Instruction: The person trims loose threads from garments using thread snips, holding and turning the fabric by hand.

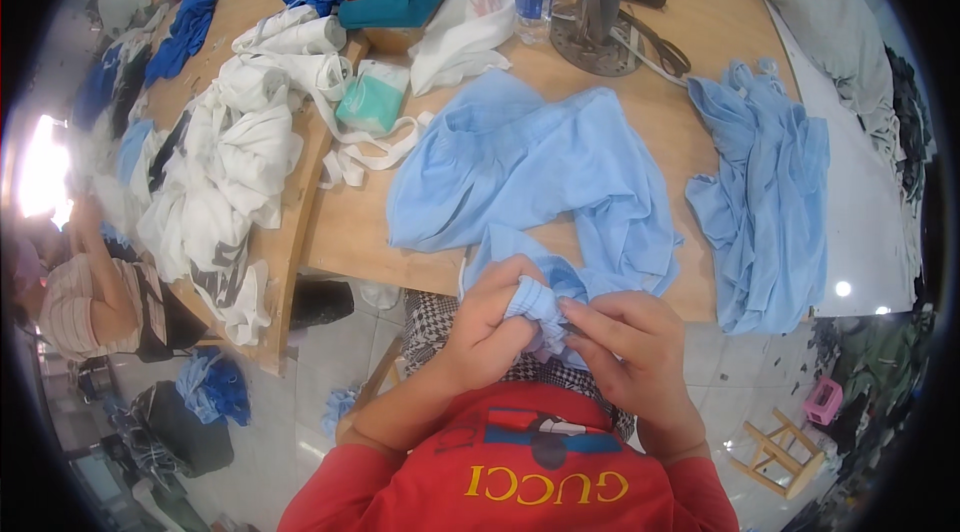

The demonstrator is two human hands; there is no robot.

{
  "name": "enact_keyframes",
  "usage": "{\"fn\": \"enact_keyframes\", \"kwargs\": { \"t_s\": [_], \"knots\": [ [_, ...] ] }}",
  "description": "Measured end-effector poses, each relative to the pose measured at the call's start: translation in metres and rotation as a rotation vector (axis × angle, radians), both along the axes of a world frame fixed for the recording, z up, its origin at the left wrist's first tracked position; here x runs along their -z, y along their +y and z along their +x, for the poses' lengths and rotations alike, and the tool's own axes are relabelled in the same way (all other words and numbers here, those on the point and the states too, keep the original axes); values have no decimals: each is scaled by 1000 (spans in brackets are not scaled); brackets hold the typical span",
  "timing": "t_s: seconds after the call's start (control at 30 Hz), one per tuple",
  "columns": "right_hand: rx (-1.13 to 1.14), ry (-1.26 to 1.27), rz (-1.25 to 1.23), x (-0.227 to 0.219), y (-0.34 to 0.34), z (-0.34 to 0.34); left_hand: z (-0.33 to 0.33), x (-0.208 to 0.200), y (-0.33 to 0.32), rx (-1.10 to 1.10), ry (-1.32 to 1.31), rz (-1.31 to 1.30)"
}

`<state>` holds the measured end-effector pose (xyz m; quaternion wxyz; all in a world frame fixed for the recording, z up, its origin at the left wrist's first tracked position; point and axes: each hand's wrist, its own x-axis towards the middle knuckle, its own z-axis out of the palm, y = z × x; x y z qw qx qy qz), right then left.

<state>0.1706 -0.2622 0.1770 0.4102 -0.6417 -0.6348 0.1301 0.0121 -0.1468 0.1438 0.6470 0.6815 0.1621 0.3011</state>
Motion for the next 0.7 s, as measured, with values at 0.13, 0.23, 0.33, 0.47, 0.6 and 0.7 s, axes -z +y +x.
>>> {"fn": "enact_keyframes", "kwargs": {
  "t_s": [0.13,0.23,0.33,0.47,0.6,0.7],
  "knots": [
    [-7,203,-67,1,2,-5,3,-1,-3,-24,10,-101],
    [3,307,-104,4,2,-4,4,-3,-3,-28,18,-134],
    [-13,224,-57,4,2,0,3,-3,-1,-33,20,-164],
    [-19,119,-15,5,2,2,4,-3,1,-43,31,-111],
    [-12,101,-21,3,4,2,3,-3,2,-34,64,-89],
    [-8,83,-44,2,4,2,4,-1,2,-51,44,-17]
  ]
}}
